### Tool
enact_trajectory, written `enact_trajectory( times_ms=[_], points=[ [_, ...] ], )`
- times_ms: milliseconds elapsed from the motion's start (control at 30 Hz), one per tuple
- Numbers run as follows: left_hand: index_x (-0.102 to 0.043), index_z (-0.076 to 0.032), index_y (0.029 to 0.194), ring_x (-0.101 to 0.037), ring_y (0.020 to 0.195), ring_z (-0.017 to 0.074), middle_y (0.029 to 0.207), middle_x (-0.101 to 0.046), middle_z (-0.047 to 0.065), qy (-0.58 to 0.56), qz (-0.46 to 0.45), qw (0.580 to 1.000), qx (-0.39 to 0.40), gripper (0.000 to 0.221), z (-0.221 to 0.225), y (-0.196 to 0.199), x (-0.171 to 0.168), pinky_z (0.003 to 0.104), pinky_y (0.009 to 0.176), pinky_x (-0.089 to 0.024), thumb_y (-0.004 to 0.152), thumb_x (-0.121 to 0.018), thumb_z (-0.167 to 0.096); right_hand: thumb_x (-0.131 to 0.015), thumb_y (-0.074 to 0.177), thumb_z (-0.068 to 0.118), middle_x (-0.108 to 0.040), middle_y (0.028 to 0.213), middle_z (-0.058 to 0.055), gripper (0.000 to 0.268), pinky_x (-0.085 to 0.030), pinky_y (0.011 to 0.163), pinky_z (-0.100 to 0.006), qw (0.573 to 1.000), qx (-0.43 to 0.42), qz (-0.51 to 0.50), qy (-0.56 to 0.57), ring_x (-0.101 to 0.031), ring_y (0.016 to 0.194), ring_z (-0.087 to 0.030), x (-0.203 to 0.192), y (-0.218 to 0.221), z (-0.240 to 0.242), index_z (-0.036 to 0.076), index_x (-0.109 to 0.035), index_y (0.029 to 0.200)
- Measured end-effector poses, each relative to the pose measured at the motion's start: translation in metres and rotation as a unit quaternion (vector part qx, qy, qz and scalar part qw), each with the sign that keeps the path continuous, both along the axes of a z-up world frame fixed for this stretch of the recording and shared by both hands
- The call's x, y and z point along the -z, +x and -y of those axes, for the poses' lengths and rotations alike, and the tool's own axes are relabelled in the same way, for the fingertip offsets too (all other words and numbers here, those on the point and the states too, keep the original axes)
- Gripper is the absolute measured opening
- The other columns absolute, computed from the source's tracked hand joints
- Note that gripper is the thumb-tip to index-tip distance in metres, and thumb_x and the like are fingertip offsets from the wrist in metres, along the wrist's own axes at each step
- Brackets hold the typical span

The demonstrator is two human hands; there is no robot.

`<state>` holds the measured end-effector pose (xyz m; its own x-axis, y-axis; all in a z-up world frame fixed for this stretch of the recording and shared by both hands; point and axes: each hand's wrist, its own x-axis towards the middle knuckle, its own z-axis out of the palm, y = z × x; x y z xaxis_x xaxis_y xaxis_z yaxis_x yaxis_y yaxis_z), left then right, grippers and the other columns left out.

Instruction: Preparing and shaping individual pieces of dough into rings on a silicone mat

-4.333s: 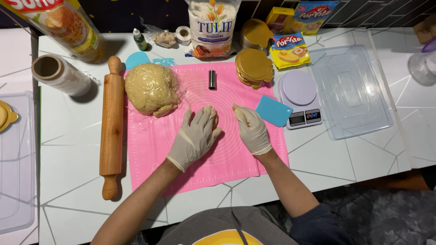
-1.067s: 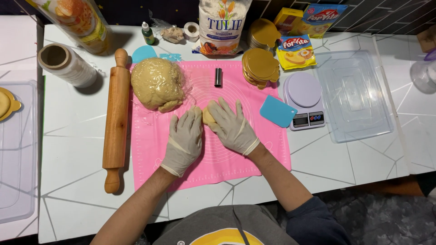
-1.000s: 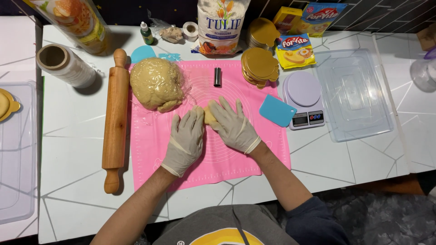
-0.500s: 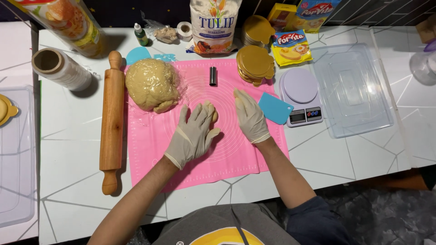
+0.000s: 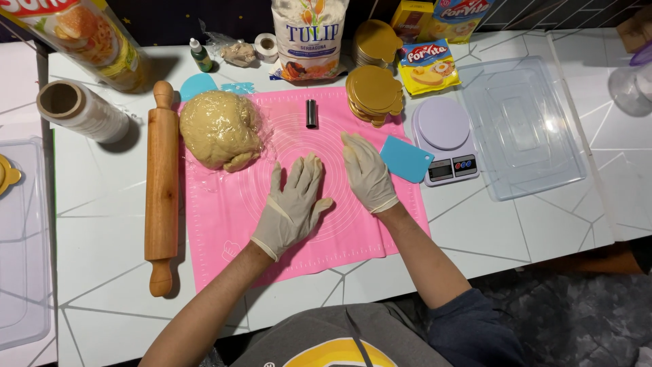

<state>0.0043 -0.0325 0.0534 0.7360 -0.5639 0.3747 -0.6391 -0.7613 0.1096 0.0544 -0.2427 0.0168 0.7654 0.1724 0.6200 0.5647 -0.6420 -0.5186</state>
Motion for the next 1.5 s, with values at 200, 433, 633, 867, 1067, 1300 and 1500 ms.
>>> enact_trajectory(
  times_ms=[200,433,633,867,1067,1300,1500],
  points=[
    [-0.037,-0.003,0.155,-0.038,0.146,0.0376,0.158,-0.04,0.019,-0.039,-0.014,0.999,0.002,0.08,-0.001,-0.007,0.02,0.064,0.113,-0.03,0.102,-0.031,-0.062,-0.052,0.107,0.01,-0.069,0.126,-0.022,0.029,-0.049,0.108,-0.047,1.0,-0.007,0.003,-0.003,-0.067,0.115,-0.038,-0.002,0.0,0.001,-0.006,-0.064,0.127],
    [-0.035,-0.006,0.158,-0.034,0.15,0.0338,0.161,-0.04,0.016,-0.05,-0.012,0.999,-0.003,0.076,-0.008,-0.012,0.025,0.065,0.116,-0.022,0.105,-0.03,-0.06,-0.052,0.107,0.01,-0.069,0.125,-0.022,0.028,-0.048,0.109,-0.047,1.0,-0.01,-0.003,-0.013,-0.066,0.115,-0.038,-0.003,-0.001,0.001,-0.006,-0.064,0.127],
    [-0.033,-0.001,0.157,-0.036,0.149,0.0385,0.161,-0.038,0.022,-0.052,-0.025,0.998,-0.015,0.077,-0.012,-0.012,0.034,0.066,0.116,-0.024,0.106,-0.033,-0.058,-0.053,0.107,0.011,-0.07,0.124,-0.02,0.028,-0.047,0.111,-0.046,1.0,-0.006,-0.007,-0.006,-0.066,0.116,-0.037,-0.003,-0.002,0.0,-0.005,-0.065,0.126],
    [-0.032,-0.006,0.159,-0.032,0.152,0.0338,0.164,-0.035,0.017,-0.04,-0.042,0.998,0.011,0.077,-0.019,-0.018,0.038,0.067,0.115,-0.024,0.105,-0.032,-0.06,-0.054,0.107,0.012,-0.07,0.122,-0.019,0.028,-0.047,0.111,-0.046,1.0,-0.001,-0.002,-0.019,-0.065,0.117,-0.037,-0.002,-0.002,-0.002,-0.004,-0.067,0.125],
    [-0.034,0.0,0.157,-0.036,0.15,0.0374,0.161,-0.038,0.023,-0.073,-0.006,0.997,0.002,0.073,-0.019,-0.024,0.037,0.067,0.114,-0.027,0.106,-0.038,-0.053,-0.053,0.107,0.013,-0.069,0.124,-0.018,0.029,-0.045,0.112,-0.046,1.0,-0.009,0.006,-0.024,-0.065,0.118,-0.036,0.002,0.0,0.0,-0.003,-0.066,0.127],
    [-0.044,-0.005,0.154,-0.047,0.144,0.0315,0.158,-0.047,0.016,-0.134,0.001,0.99,0.036,0.057,-0.04,-0.009,0.031,0.065,0.112,-0.031,0.108,-0.041,-0.041,-0.058,0.105,0.016,-0.068,0.125,-0.017,0.03,-0.045,0.112,-0.049,0.996,-0.009,0.034,-0.081,-0.063,0.119,-0.037,-0.019,-0.015,-0.015,0.0,-0.065,0.129],
    [-0.056,-0.012,0.145,-0.066,0.112,0.032,0.135,-0.065,0.011,-0.19,0.015,0.976,-0.106,0.053,-0.065,0.009,0.113,0.047,0.098,-0.052,0.092,-0.059,-0.009,-0.046,0.106,0.034,-0.055,0.149,-0.016,0.05,-0.033,0.112,-0.061,0.958,-0.066,0.055,-0.272,-0.046,0.139,-0.043,-0.027,-0.039,-0.043,0.006,-0.053,0.147]
  ],
)
